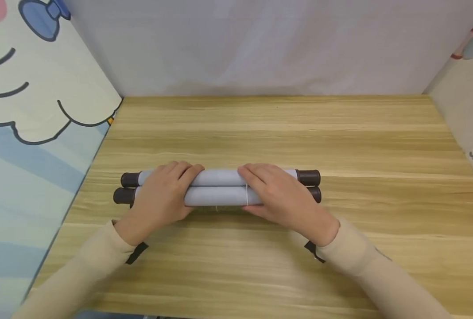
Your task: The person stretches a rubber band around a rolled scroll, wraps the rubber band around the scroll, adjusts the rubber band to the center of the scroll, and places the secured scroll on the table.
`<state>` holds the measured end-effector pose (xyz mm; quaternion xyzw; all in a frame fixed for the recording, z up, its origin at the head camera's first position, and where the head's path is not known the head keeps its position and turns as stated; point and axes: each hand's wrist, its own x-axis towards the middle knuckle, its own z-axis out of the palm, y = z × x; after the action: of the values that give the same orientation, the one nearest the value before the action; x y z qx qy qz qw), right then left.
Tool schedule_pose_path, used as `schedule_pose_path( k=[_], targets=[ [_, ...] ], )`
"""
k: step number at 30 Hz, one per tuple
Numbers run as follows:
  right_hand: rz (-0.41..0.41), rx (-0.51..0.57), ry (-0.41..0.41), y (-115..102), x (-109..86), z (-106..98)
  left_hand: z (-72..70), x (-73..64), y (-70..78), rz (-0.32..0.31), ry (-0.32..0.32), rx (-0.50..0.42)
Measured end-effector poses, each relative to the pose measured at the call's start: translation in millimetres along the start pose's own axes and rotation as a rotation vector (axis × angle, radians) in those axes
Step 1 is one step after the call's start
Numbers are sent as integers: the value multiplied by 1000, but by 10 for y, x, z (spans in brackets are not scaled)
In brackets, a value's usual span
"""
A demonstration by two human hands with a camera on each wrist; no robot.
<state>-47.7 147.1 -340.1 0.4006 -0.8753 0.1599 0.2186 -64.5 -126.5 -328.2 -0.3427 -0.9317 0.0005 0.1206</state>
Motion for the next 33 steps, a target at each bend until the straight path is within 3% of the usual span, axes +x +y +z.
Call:
schedule_pose_path(
  k=[4, 11, 15, 20, 33],
  targets=[
    [-29, 12, -18, -23, -4, 92, 96, -31, 12, 4, -8, -33],
    [-72, 78, -48, -131, 149, 205, 198, 14, 119, -22, 12, -39],
    [-64, 95, -37, -62, 156, 105, 157, 34, 98, -26, -4, -40],
    [-17, 40, -56, 74, 42, -10, 49, 39, 23, -38, -29, -46],
    [-49, 94, -55, -56, 211, 232, 105, 74, 106, -14, 14, -28]
  ],
)
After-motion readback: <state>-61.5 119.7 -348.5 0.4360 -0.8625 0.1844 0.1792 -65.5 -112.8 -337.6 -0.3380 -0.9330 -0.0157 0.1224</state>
